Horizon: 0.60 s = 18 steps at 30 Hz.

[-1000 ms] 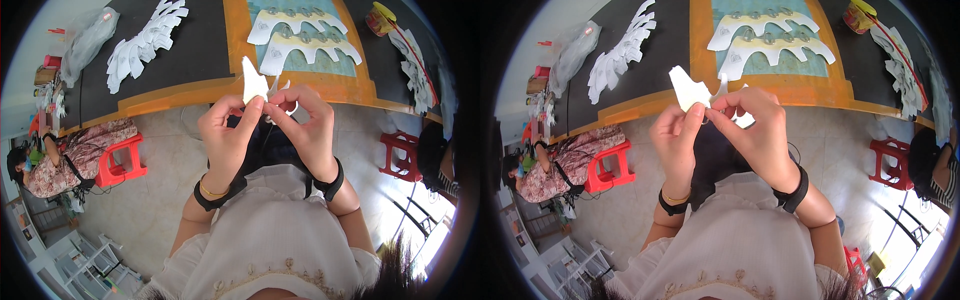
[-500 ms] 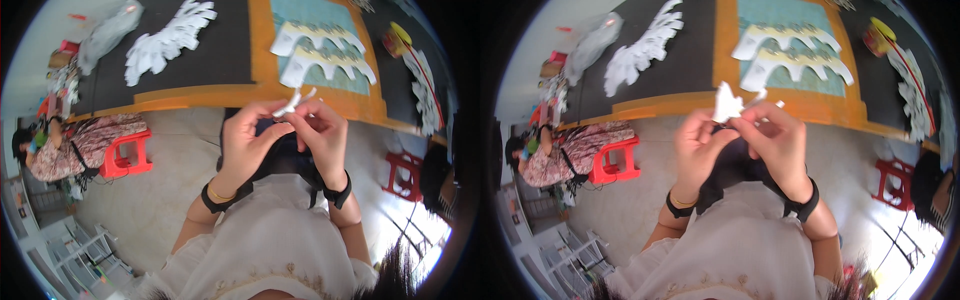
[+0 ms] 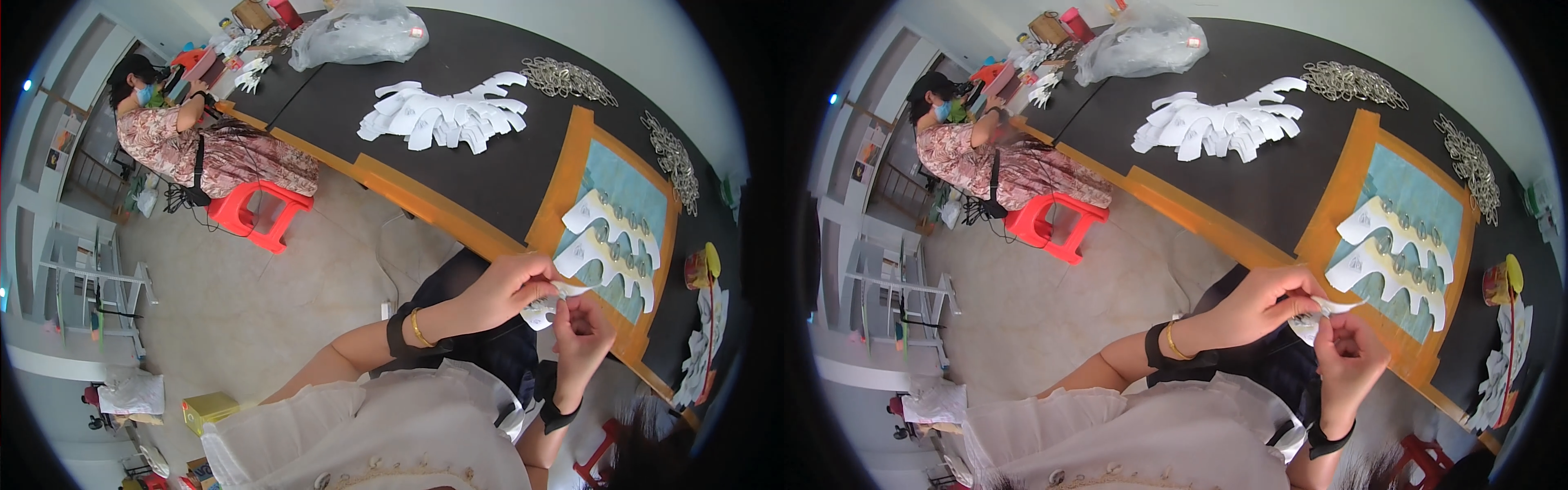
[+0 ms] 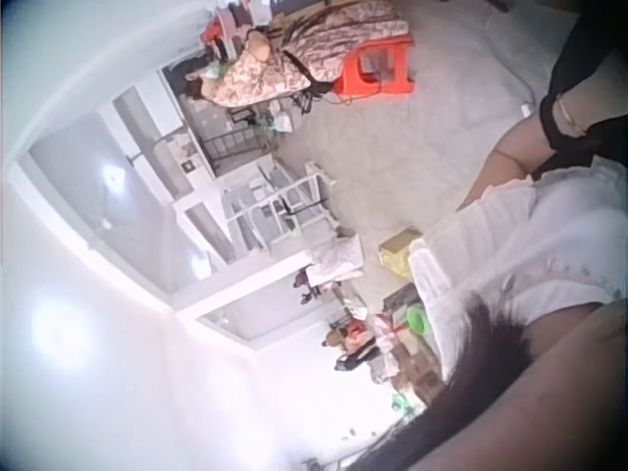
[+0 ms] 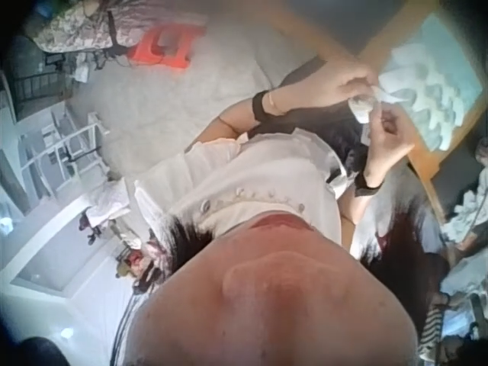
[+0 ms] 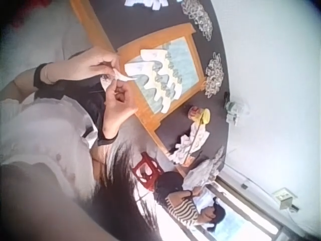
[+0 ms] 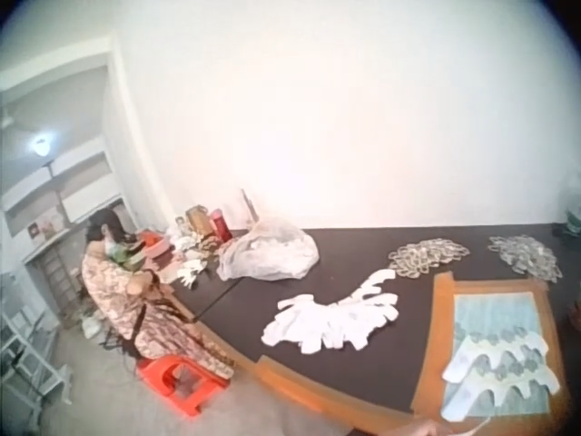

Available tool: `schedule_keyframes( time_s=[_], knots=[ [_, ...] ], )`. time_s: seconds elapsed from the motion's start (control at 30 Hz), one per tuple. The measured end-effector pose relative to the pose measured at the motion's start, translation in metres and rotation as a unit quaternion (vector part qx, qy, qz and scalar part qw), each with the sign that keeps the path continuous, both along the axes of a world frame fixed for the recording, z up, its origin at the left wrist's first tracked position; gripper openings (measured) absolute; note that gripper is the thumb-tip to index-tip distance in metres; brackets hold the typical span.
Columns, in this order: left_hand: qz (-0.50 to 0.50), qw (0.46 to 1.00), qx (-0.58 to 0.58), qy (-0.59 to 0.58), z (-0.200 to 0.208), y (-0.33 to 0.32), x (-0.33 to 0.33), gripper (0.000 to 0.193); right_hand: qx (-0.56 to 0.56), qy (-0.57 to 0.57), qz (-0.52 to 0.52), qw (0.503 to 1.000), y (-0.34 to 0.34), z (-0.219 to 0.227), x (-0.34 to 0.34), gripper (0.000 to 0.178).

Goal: Applying adhesive to shoe upper components and assembling them.

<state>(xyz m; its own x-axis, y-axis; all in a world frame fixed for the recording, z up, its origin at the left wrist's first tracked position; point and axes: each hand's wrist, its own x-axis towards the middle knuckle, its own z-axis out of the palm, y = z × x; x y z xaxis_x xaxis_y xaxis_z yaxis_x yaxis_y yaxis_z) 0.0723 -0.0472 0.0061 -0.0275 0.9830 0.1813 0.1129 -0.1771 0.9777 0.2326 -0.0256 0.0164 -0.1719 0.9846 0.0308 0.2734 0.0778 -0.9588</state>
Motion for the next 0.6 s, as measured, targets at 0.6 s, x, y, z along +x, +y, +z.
schedule_keyframes(
  time_s=[0.6],
  knots=[
    [0.02,0.974,-0.003,-0.226,-0.004,0.005,0.017,0.01,-0.16,0.19,0.01,0.969,0.0,0.017,0.007,0.013]
  ],
)
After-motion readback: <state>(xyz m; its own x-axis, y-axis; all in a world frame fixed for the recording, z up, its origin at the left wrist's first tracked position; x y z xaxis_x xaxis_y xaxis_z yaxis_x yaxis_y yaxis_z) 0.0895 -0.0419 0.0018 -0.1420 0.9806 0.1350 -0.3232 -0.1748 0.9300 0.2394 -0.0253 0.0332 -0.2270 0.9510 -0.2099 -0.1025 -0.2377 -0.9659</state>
